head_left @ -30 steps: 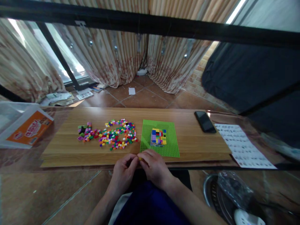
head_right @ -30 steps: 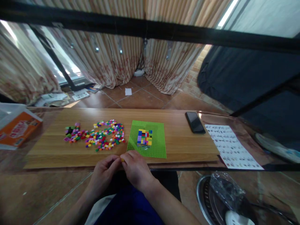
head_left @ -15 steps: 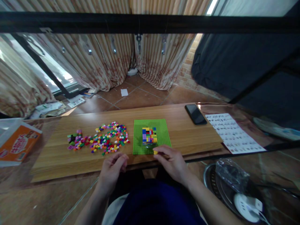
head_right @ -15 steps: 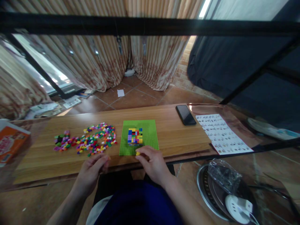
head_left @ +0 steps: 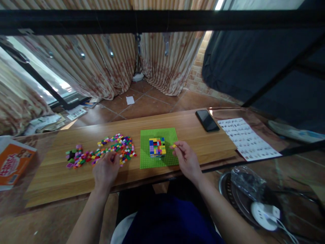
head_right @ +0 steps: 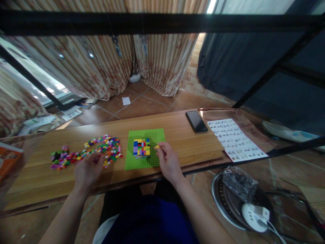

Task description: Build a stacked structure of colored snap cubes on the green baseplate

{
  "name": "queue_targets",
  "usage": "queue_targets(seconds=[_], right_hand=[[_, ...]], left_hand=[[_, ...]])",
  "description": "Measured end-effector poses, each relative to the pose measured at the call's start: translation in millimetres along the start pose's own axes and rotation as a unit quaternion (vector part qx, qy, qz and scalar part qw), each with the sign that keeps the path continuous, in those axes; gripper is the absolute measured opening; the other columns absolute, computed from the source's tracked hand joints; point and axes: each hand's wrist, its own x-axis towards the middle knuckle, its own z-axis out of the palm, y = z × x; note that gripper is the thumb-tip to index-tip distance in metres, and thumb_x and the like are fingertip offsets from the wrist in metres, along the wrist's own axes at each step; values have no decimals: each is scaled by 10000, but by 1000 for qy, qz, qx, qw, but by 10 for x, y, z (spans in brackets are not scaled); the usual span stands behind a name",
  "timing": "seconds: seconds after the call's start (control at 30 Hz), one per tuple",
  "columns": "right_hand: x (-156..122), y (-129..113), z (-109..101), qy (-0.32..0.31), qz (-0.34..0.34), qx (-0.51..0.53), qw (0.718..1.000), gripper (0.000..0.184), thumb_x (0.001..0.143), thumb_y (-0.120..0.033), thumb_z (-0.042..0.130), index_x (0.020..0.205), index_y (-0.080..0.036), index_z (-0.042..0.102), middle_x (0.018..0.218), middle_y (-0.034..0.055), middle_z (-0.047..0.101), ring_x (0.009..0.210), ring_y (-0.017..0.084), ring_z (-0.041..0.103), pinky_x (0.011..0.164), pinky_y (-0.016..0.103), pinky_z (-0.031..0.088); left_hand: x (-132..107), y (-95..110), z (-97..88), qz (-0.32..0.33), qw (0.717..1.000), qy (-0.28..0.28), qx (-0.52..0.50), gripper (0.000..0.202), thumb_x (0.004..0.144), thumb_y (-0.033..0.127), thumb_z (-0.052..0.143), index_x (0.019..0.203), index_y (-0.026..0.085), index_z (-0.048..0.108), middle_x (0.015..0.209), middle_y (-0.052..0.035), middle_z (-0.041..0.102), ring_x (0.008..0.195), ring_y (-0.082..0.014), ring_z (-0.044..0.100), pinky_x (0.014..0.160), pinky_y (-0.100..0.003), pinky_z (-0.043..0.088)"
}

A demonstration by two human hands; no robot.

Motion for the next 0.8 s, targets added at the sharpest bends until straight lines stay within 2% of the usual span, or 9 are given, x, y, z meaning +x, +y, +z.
queue_targets(seconds=[0.2, 0.33, 0.43, 0.6, 0.8], right_hand=[[127, 38, 123, -9, -58, -88, 994, 156, 924, -264, 447, 970, -204, 583, 889, 59, 689, 816, 189, 658, 753, 316, 501], [175, 51, 216, 18, -87, -114, 990, 166, 916, -235, 450, 927, -201, 613, 910, 65, 680, 876, 196, 633, 801, 328, 494], [188, 53, 270, 41, -104, -112, 987, 169, 914, -216, 453, 910, -195, 620, 891, 69, 666, 874, 196, 614, 803, 335, 491], [194, 48, 333, 56, -116, -78, 989, 163, 913, -217, 469, 897, -204, 631, 903, 69, 629, 881, 192, 595, 788, 335, 493], [200, 70, 388, 57, -104, -60, 991, 147, 890, -204, 511, 880, -219, 657, 936, 61, 609, 918, 186, 595, 818, 332, 499]], left_hand=[[35, -7, 41, -17, 1000, 0, 17, 342, 860, 412, 459, 975, 183, 687, 896, -99, 690, 794, -245, 618, 661, -310, 415], [5, 58, 45, -10, 1000, 17, 3, 345, 869, 396, 460, 1011, 175, 684, 964, -109, 692, 855, -256, 629, 714, -323, 437], [-25, 164, 23, 5, 999, 28, -27, 332, 879, 379, 452, 1013, 173, 676, 981, -102, 693, 872, -252, 634, 732, -323, 446], [-48, 395, -48, 35, 995, 29, -87, 319, 888, 368, 450, 1018, 172, 665, 946, -84, 687, 783, -212, 628, 728, -313, 461], [-70, 626, -86, 96, 983, 19, -154, 244, 891, 337, 467, 965, 190, 646, 898, -57, 663, 825, -197, 617, 765, -298, 471]])
